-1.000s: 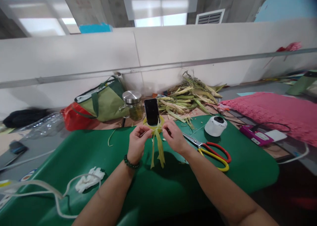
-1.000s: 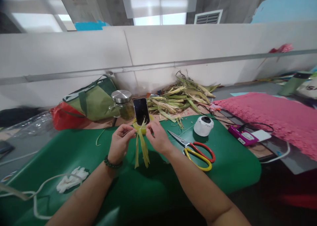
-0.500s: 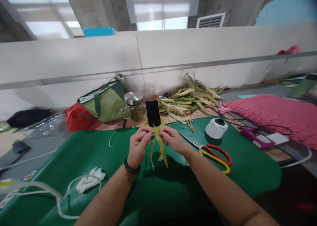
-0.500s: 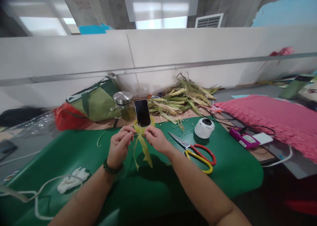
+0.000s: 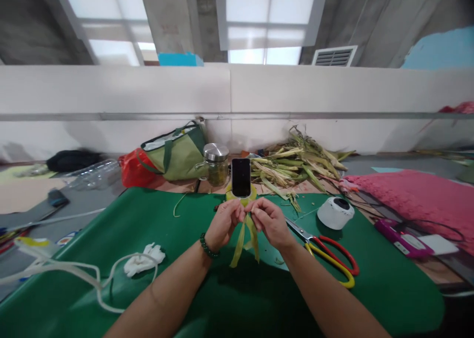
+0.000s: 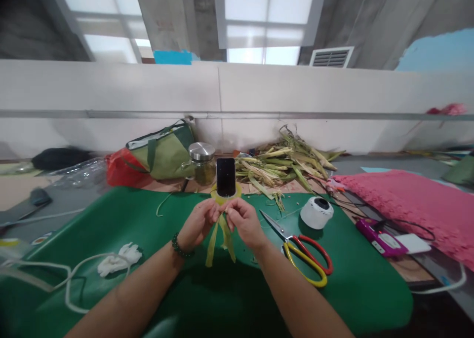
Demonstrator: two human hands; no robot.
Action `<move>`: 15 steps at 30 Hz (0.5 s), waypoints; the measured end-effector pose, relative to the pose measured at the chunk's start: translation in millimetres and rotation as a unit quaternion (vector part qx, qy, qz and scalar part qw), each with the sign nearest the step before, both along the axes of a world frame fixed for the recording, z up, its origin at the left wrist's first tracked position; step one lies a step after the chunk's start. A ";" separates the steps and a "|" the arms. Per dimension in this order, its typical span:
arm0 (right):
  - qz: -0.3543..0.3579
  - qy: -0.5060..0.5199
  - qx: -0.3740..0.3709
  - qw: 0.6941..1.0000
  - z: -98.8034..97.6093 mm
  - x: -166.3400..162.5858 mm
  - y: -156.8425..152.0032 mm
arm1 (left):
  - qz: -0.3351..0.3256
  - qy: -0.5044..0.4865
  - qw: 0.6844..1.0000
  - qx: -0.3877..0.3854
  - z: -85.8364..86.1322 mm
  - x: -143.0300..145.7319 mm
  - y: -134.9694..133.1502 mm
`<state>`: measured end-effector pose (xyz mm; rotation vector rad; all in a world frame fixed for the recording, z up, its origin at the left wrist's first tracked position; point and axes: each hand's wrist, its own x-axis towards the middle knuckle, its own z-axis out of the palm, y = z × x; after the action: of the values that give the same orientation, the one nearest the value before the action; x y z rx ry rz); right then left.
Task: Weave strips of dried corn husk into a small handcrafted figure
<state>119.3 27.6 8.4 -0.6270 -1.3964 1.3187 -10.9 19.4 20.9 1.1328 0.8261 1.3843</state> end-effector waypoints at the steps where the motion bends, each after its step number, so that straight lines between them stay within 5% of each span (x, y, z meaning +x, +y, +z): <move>1: 0.027 0.013 -0.031 0.999 0.0 0.2 0.0 | -0.005 -0.014 1.000 -0.004 -0.9 0.5 0.3; 5: 0.100 0.018 -0.096 0.990 1.9 4.8 1.0 | -0.028 -0.025 0.999 0.005 -3.8 0.3 1.5; 15: 0.126 -0.060 -0.026 0.990 8.5 13.8 -1.7 | -0.011 0.103 0.992 0.070 3.4 -11.1 -4.4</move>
<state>133.2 25.9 16.9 -0.5863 -1.5823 1.5419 -21.9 15.0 24.4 1.4081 0.8693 1.3383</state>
